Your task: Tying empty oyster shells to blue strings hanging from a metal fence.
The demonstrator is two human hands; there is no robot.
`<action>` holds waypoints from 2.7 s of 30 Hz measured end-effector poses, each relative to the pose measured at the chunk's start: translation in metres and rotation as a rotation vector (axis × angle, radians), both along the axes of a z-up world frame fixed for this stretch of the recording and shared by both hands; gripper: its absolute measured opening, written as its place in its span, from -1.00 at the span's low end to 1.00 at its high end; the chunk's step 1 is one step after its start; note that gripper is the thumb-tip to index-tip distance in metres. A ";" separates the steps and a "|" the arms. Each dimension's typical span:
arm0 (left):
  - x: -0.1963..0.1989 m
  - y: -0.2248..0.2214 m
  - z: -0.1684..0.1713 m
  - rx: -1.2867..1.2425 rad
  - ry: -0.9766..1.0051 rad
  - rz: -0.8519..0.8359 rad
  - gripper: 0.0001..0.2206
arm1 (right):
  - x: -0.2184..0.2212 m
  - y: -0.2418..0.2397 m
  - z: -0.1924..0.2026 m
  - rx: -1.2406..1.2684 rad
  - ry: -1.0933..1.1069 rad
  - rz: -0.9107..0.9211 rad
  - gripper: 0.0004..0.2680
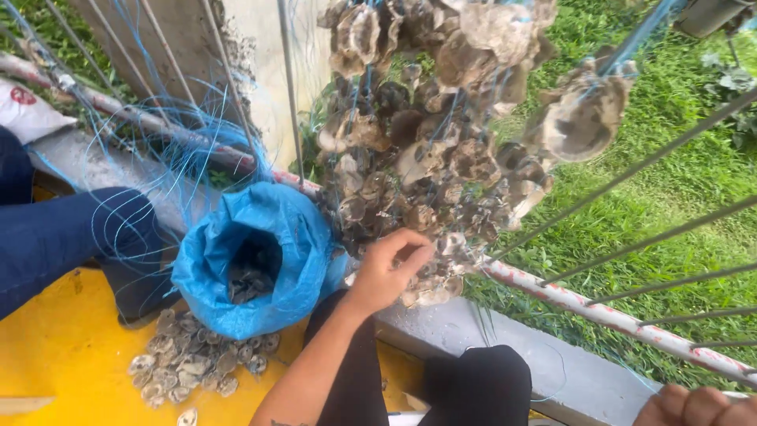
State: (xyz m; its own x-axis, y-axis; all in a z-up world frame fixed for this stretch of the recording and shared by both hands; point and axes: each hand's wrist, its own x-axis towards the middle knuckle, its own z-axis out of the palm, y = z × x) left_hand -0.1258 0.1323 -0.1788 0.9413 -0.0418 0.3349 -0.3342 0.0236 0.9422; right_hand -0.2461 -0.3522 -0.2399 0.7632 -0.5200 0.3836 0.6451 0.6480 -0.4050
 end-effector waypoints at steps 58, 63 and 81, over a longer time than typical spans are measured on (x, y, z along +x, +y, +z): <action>0.166 0.302 -0.414 0.826 0.395 0.493 -0.72 | 0.072 0.012 -0.083 -0.702 0.021 0.340 -0.78; 0.139 0.321 -0.448 0.908 0.405 0.524 -0.72 | 0.076 0.036 -0.055 -0.750 0.011 0.389 -0.77; -0.006 0.172 -0.088 -0.845 0.028 0.296 -0.75 | 0.053 0.145 0.015 -0.675 0.166 0.102 -0.88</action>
State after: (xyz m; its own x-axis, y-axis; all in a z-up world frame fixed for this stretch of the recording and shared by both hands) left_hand -0.1319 0.3047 -0.2663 0.8826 0.4543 0.1210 -0.4142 0.6296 0.6573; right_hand -0.1930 -0.2071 -0.2244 0.8718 -0.1318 0.4719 0.4895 0.2740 -0.8278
